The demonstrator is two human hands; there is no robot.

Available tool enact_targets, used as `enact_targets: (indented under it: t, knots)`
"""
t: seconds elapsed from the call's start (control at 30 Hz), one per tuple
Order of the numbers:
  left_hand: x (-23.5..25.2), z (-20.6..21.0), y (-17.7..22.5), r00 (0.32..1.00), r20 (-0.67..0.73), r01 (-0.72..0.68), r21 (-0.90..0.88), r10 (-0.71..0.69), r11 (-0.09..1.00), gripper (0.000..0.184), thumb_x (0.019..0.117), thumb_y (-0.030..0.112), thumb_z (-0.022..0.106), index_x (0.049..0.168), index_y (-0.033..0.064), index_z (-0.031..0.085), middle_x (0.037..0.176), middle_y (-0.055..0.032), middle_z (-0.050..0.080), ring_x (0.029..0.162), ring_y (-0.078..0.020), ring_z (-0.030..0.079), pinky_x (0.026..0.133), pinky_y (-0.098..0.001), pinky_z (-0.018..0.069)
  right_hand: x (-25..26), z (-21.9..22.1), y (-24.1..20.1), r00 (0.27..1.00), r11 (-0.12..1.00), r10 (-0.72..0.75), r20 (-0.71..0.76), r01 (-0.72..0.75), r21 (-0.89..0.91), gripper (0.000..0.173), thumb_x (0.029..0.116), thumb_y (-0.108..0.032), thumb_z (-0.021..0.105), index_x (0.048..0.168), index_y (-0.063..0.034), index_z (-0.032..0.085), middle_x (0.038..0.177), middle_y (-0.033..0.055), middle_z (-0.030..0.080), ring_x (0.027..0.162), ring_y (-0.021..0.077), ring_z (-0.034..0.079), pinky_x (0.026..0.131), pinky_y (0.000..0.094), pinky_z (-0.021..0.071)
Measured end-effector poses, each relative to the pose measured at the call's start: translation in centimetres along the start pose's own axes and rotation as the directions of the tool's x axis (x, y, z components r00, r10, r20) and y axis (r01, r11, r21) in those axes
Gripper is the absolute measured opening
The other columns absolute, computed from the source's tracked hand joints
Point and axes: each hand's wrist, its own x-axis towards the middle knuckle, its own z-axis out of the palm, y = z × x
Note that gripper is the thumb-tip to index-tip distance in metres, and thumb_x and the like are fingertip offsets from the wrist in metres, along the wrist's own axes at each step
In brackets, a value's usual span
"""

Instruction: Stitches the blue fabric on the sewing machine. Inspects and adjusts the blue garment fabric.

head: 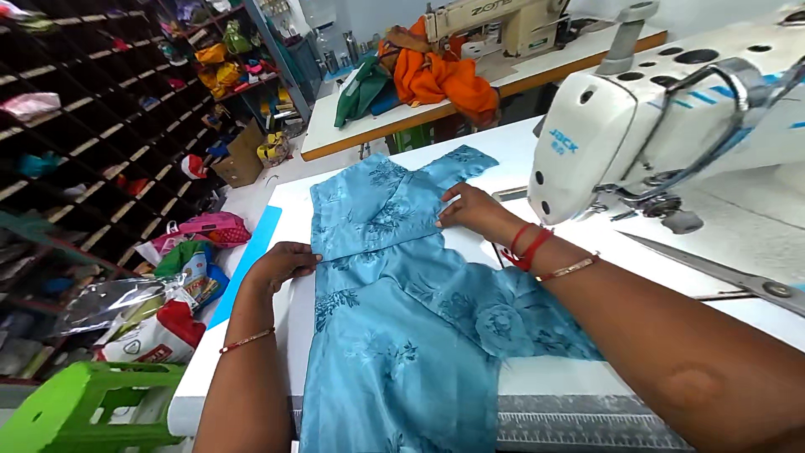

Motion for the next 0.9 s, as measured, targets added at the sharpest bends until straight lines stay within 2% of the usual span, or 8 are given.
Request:
enact_targets:
  t: [0.4,0.53,0.67,0.73,0.77,0.83,0.87,0.9]
  knots:
    - [0.1,0.2,0.2,1.000,0.012,0.009,-0.018,-0.009,1.000,0.006,0.0997,0.000,0.060,0.094,0.0005,0.062,0.072,-0.0007,0.064,0.061,-0.0050,0.062,0.062,-0.0186,0.0547,0.1,-0.3,0.1,0.998,0.999,0.053,-0.019,-0.053,0.012,0.055,0.0856,0.001,0.076,0.134,0.0022,0.051,0.106,0.0203,0.071,0.088,0.0264,0.067,0.077,0.0440,0.0522]
    - [0.4,0.2,0.1,1.000,0.006,0.017,-0.031,-0.017,0.999,0.005,0.0991,0.000,0.061,0.095,0.0001,0.063,0.071,-0.0014,0.064,0.060,-0.0054,0.062,0.061,-0.0185,0.0548,0.0,-0.4,0.1,0.996,0.998,0.061,-0.070,-0.063,-0.025,0.044,0.0915,-0.006,0.071,0.132,-0.0010,0.054,0.100,0.0157,0.070,0.071,0.0185,0.056,0.062,0.0368,0.0437]
    - [0.3,0.2,0.0,1.000,0.017,0.020,-0.031,-0.019,0.999,0.006,0.0991,0.000,0.061,0.093,0.0007,0.063,0.070,-0.0014,0.064,0.059,-0.0054,0.062,0.060,-0.0182,0.0542,-1.7,-0.3,-2.2,0.993,0.942,-0.088,-0.074,0.059,-0.331,0.023,0.0995,-0.013,0.060,0.118,0.0009,0.065,0.093,0.0199,0.066,0.088,0.0377,0.064,0.077,0.0593,0.0484]
    - [0.2,0.2,0.0,1.000,0.021,0.023,-0.030,-0.023,0.999,0.008,0.0994,-0.001,0.060,0.092,0.0006,0.063,0.069,-0.0011,0.064,0.059,-0.0052,0.062,0.060,-0.0178,0.0539,-4.1,-0.3,-4.3,0.972,0.889,-0.209,0.104,0.233,-0.394,0.022,0.1017,-0.018,0.062,0.110,0.0011,0.069,0.085,0.0193,0.066,0.079,0.0354,0.063,0.072,0.0561,0.0491]
    - [0.2,0.2,0.0,0.999,0.027,0.022,-0.024,-0.021,0.999,0.009,0.0999,-0.001,0.059,0.092,0.0008,0.062,0.069,-0.0007,0.063,0.060,-0.0049,0.062,0.060,-0.0176,0.0538,-5.3,-0.6,-5.3,0.916,0.851,-0.307,0.259,0.386,-0.356,0.021,0.1015,-0.018,0.064,0.106,0.0017,0.070,0.080,0.0162,0.065,0.071,0.0293,0.062,0.068,0.0494,0.0499]
    - [0.0,0.2,-0.1,1.000,0.027,0.009,0.000,-0.009,1.000,0.009,0.1005,0.000,0.059,0.092,0.0006,0.062,0.069,-0.0002,0.062,0.060,-0.0045,0.061,0.061,-0.0176,0.0536,-7.6,-1.1,-6.7,0.638,0.748,-0.548,0.540,0.663,-0.024,0.017,0.0966,-0.017,0.067,0.096,-0.0003,0.069,0.072,0.0027,0.064,0.062,0.0078,0.057,0.058,0.0254,0.0485]
    - [-0.2,0.2,-0.1,1.000,0.021,-0.009,0.026,0.008,1.000,0.009,0.1006,0.000,0.058,0.092,0.0009,0.062,0.069,0.0001,0.062,0.060,-0.0041,0.060,0.061,-0.0175,0.0528,-9.2,-1.0,-7.6,0.473,0.701,-0.654,0.591,0.672,0.239,0.017,0.0941,-0.018,0.069,0.093,-0.0012,0.068,0.070,-0.0027,0.064,0.061,-0.0008,0.057,0.056,0.0153,0.0472]
    - [-0.4,0.2,0.0,0.999,0.014,-0.038,0.060,0.037,0.997,0.011,0.1010,0.001,0.058,0.091,0.0015,0.061,0.070,0.0006,0.062,0.060,-0.0035,0.059,0.061,-0.0177,0.0518,-11.6,-0.7,-8.7,0.358,0.672,-0.723,0.591,0.562,0.482,0.020,0.0922,-0.021,0.070,0.093,-0.0013,0.067,0.070,-0.0065,0.064,0.062,-0.0064,0.056,0.056,0.0093,0.0455]
